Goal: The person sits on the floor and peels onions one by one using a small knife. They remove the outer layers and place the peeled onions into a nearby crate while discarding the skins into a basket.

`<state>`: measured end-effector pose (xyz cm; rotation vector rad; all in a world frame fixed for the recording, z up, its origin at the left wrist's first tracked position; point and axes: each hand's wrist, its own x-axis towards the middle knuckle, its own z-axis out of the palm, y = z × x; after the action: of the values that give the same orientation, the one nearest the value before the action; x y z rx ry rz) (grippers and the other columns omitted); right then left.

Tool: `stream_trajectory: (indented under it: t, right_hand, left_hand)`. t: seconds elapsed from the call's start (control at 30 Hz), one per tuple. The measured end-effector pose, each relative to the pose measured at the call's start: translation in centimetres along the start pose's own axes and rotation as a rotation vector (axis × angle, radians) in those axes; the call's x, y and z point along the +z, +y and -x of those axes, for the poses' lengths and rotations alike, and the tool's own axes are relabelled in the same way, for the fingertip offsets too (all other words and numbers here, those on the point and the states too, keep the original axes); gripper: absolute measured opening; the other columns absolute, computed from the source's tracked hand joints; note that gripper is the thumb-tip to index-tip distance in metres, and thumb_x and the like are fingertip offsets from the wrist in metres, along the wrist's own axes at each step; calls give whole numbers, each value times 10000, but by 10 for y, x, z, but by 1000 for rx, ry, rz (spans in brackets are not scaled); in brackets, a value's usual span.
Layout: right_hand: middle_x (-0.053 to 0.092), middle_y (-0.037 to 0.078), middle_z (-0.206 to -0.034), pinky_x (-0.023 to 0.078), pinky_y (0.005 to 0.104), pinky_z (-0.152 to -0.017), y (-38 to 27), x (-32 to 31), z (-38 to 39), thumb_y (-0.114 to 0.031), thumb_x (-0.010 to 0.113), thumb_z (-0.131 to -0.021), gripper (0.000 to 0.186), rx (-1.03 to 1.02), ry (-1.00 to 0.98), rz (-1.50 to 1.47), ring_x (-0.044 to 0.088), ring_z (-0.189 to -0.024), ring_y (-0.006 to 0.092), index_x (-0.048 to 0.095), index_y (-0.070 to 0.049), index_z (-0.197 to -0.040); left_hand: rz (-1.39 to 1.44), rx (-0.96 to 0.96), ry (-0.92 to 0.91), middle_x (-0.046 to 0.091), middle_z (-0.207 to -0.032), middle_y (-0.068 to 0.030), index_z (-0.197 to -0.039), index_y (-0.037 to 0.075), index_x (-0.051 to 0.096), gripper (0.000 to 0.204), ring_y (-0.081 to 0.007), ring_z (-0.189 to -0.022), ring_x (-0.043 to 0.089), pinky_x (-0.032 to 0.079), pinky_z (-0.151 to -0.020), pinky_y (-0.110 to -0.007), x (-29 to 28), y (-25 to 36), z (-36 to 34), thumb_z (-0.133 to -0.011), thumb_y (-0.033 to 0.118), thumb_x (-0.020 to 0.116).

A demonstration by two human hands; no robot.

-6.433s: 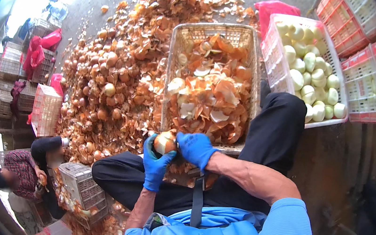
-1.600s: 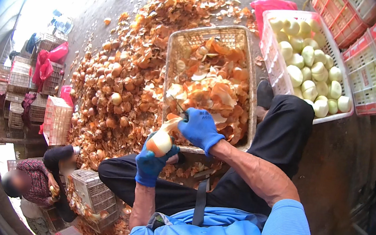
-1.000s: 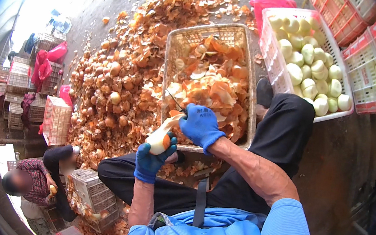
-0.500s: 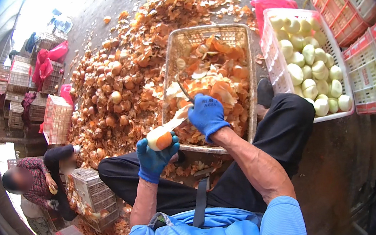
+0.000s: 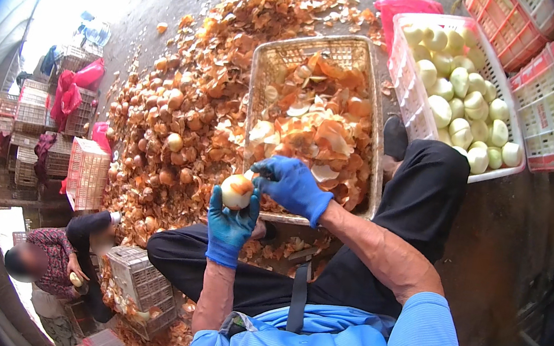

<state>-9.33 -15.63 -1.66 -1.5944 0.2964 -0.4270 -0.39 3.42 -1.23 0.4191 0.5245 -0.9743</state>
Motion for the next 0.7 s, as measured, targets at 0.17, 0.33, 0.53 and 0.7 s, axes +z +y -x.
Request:
stream_trajectory:
  t: [0.17, 0.33, 0.53, 0.7]
  right_hand:
    - [689, 86, -1036, 568, 354, -792, -13, 0, 2, -140, 771, -810, 303, -180, -108, 207, 697, -914, 293, 743, -84, -1106]
    - [665, 84, -956, 559, 384, -737, -9, 1, 5, -176, 771, -811, 261, -262, -113, 338, 682, -854, 310, 734, -96, -1056]
    - [652, 78, -917, 550, 402, -690, -8, 3, 8, -218, 771, -807, 214, -285, -113, 425, 682, -816, 309, 717, -103, -980]
    - [649, 83, -891, 546, 404, -660, -4, 4, 9, -228, 763, -804, 187, -308, -107, 426, 683, -772, 316, 708, -102, -932]
  left_hand:
    - [-127, 15, 23, 626, -1293, -203, -1329, -6, 548, 529, -346, -1165, 645, 594, -956, -481, 1, -3, 0, -980, 370, 678]
    - [-112, 5, 33, 649, -1250, -187, -1334, -3, 537, 539, -338, -1117, 669, 612, -924, -481, 3, -8, -1, -996, 403, 646]
    - [-205, 14, 47, 637, -1286, -195, -1368, 1, 515, 565, -352, -1145, 663, 617, -919, -503, -6, -9, -1, -1013, 431, 603]
    - [-277, 46, 62, 622, -1291, -177, -1390, -14, 493, 508, -300, -1145, 652, 590, -973, -448, 1, -14, 7, -1028, 324, 609]
